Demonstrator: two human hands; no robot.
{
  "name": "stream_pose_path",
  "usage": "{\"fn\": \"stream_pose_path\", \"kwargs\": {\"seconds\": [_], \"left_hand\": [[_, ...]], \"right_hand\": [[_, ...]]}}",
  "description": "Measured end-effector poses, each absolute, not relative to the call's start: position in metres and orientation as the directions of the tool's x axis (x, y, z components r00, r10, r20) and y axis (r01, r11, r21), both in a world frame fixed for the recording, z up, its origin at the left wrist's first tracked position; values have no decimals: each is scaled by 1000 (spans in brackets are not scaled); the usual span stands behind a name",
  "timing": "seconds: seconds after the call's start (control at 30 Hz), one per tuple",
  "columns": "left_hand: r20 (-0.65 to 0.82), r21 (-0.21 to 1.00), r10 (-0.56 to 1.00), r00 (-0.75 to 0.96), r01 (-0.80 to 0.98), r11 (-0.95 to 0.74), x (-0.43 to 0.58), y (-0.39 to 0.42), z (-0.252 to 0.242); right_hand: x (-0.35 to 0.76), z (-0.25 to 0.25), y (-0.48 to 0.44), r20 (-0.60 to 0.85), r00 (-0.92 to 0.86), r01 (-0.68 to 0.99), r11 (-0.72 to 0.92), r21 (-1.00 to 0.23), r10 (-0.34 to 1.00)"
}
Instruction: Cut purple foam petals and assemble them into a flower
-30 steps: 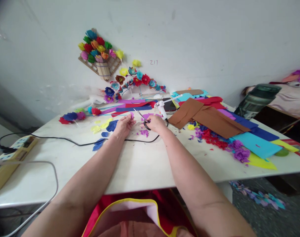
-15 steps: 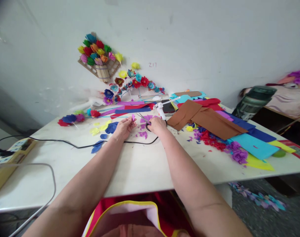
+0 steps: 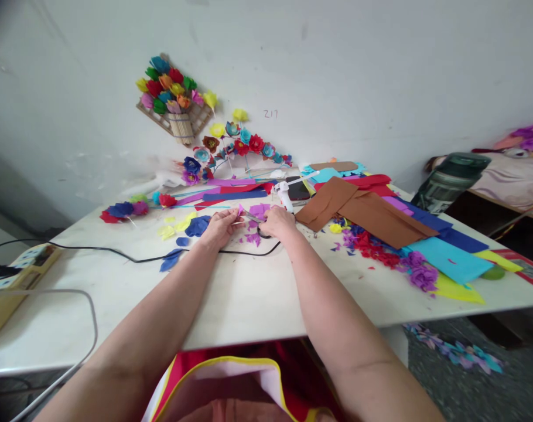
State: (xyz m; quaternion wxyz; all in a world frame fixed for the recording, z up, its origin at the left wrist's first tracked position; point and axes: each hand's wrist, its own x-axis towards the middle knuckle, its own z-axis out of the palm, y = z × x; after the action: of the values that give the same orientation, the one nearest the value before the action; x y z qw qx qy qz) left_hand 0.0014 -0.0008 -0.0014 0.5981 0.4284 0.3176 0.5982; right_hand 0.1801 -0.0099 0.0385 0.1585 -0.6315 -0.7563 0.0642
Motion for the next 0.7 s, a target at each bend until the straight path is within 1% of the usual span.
{"fn": "stream_pose_path", "kwargs": {"seconds": [0.07,0.17,0.27,0.33,0.4,0.5,0.6,0.7], "left_hand": [[138,898,987,81,-430,-90,2,-1,-2],[140,901,987,79,-424,-94,2,0,-2],[137,903,987,88,-420,-88,3,-1,-2],[135,907,986,93,-412,-85,3,-1,-1],[133,913,986,101,-399,-82,3,-2,-1],[133,922,984,116,-378,-80,3,-2,-1],[129,929,984,124,-361,-77,3,-2,-2],[122,932,984,127,-355,-70,3,-2,-2]], "right_hand": [[179,37,-7,200,-101,907,173,-384,975],[176,32,-3,225,-88,783,207,-587,970],[170,28,-3,189,-109,554,217,-803,976],[166,28,-5,150,-127,391,189,-901,980],[162,30,-9,114,-126,271,145,-951,985],[158,35,-14,52,-125,165,73,-984,991],[156,39,-18,20,-127,124,36,-992,992],[155,41,-20,8,-119,127,24,-992,993]]}}
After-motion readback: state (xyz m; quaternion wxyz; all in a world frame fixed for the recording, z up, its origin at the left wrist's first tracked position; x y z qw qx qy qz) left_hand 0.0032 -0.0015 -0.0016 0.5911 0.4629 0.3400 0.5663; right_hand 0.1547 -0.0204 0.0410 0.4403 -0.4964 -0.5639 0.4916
